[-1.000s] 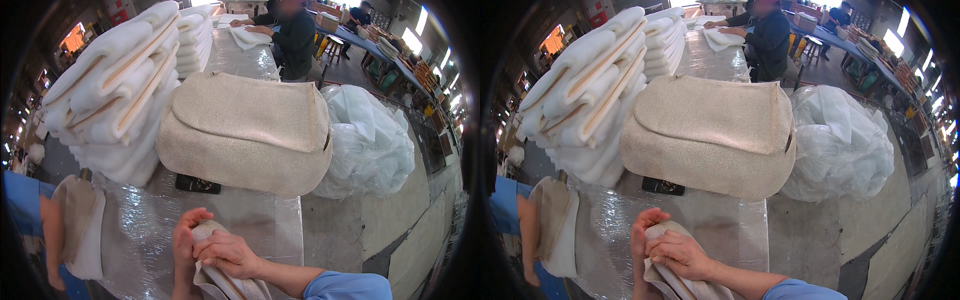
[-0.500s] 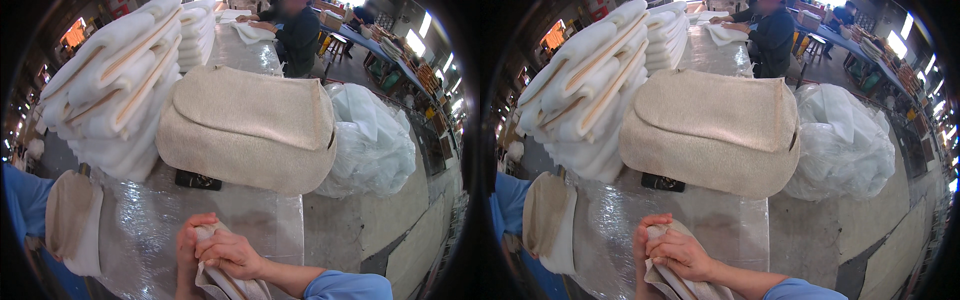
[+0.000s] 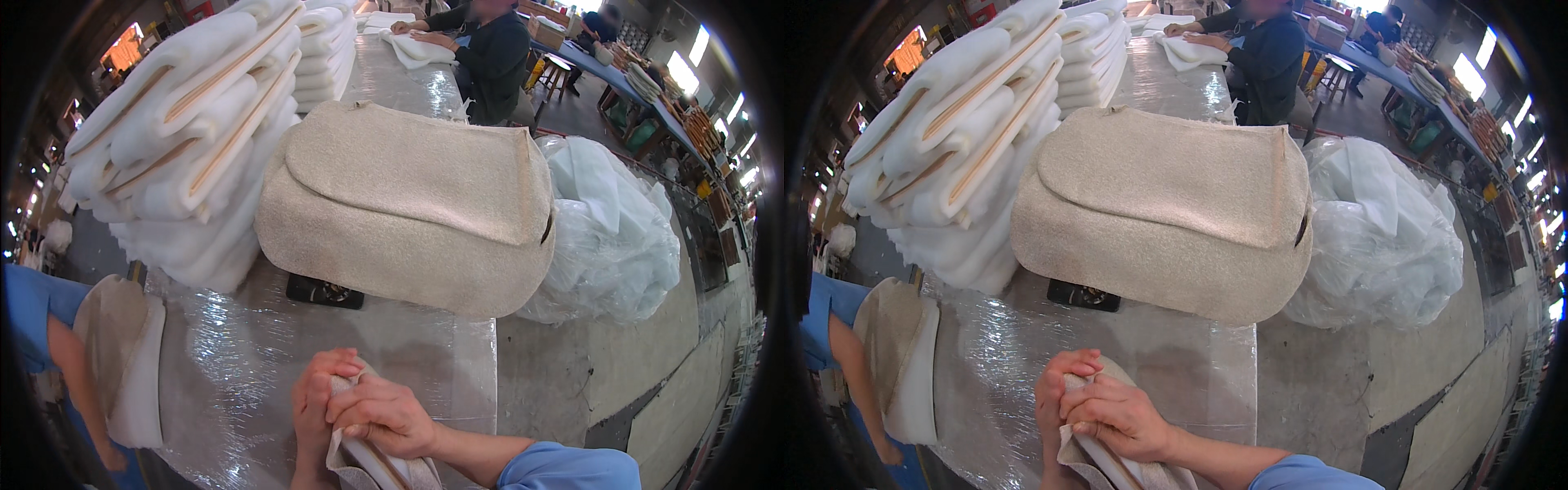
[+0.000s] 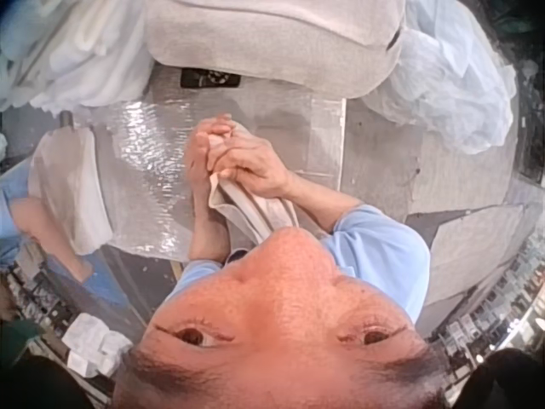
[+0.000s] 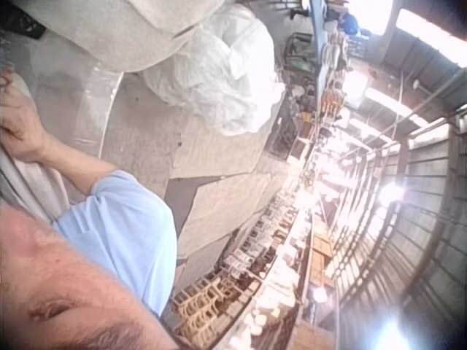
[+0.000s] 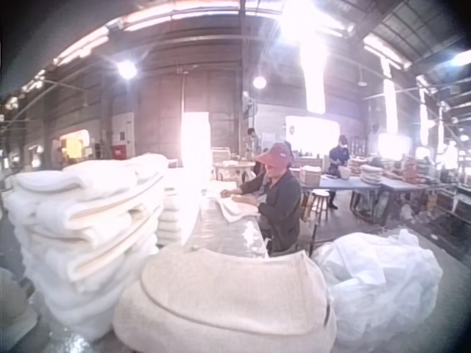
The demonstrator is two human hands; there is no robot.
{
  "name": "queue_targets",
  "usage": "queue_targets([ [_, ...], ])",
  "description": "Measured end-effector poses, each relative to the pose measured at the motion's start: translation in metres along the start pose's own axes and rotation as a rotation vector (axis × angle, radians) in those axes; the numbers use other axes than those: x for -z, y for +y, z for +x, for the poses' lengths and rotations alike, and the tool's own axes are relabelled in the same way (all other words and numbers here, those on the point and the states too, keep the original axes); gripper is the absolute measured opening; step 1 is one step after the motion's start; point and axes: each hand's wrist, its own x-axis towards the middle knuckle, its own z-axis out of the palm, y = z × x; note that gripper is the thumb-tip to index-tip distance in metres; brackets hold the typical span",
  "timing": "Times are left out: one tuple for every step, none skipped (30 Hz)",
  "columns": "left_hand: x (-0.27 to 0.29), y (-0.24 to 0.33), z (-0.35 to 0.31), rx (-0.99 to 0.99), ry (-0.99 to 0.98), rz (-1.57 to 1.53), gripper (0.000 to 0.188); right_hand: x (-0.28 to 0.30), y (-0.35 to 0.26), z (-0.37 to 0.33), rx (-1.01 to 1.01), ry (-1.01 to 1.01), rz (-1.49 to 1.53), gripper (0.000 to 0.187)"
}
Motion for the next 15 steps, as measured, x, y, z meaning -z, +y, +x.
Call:
queue_targets([
  [0.000,0.000,0.001,0.015,-0.009,-0.019,0.048,0.001,0.000,-0.001,-0.001,0.005,0.000,0.007],
  [0.001,0.001,0.002,0.028,-0.019,-0.037,0.046,0.001,0.001,-0.001,0.000,0.011,0.001,0.007],
  [0.001,0.002,0.002,0.041,-0.028,-0.055,0.043,0.001,0.002,-0.001,0.001,0.016,0.002,0.007],
  [0.003,0.001,0.002,0.032,-0.037,-0.064,0.042,0.001,0.002,-0.001,0.019,0.022,-0.006,0.007],
  [0.004,-0.001,0.002,0.020,-0.042,-0.075,0.041,0.001,0.002,0.000,0.040,0.024,-0.015,0.006],
  [0.005,-0.003,0.002,0.007,-0.048,-0.085,0.040,0.001,0.002,0.001,0.060,0.027,-0.024,0.006],
  [0.005,-0.003,0.002,0.008,-0.046,-0.085,0.039,0.001,0.002,0.002,0.059,0.026,-0.027,0.006],
  [0.005,-0.003,0.001,0.014,-0.043,-0.085,0.039,0.002,0.002,0.001,0.054,0.025,-0.029,0.006],
  [0.004,-0.003,0.001,0.019,-0.040,-0.085,0.038,0.002,0.002,0.000,0.049,0.025,-0.031,0.006],
  [0.004,-0.002,0.001,0.026,-0.046,-0.071,0.038,0.003,0.002,0.000,0.049,0.023,-0.023,0.006],
  [0.003,0.001,0.003,0.034,-0.056,-0.057,0.037,0.003,0.002,0.000,0.047,0.025,-0.018,0.006],
  [0.003,0.003,0.003,0.042,-0.066,-0.043,0.036,0.004,0.002,0.000,0.045,0.027,-0.012,0.006],
  [0.002,0.005,0.002,0.038,-0.064,-0.041,0.036,0.005,0.001,-0.001,0.047,0.027,-0.010,0.007],
  [0.001,0.007,-0.002,0.032,-0.061,-0.038,0.036,0.004,-0.003,-0.002,0.050,0.025,-0.006,0.007],
  [0.000,0.007,-0.004,0.027,-0.058,-0.035,0.036,0.005,-0.004,-0.003,0.053,0.023,-0.003,0.007],
])
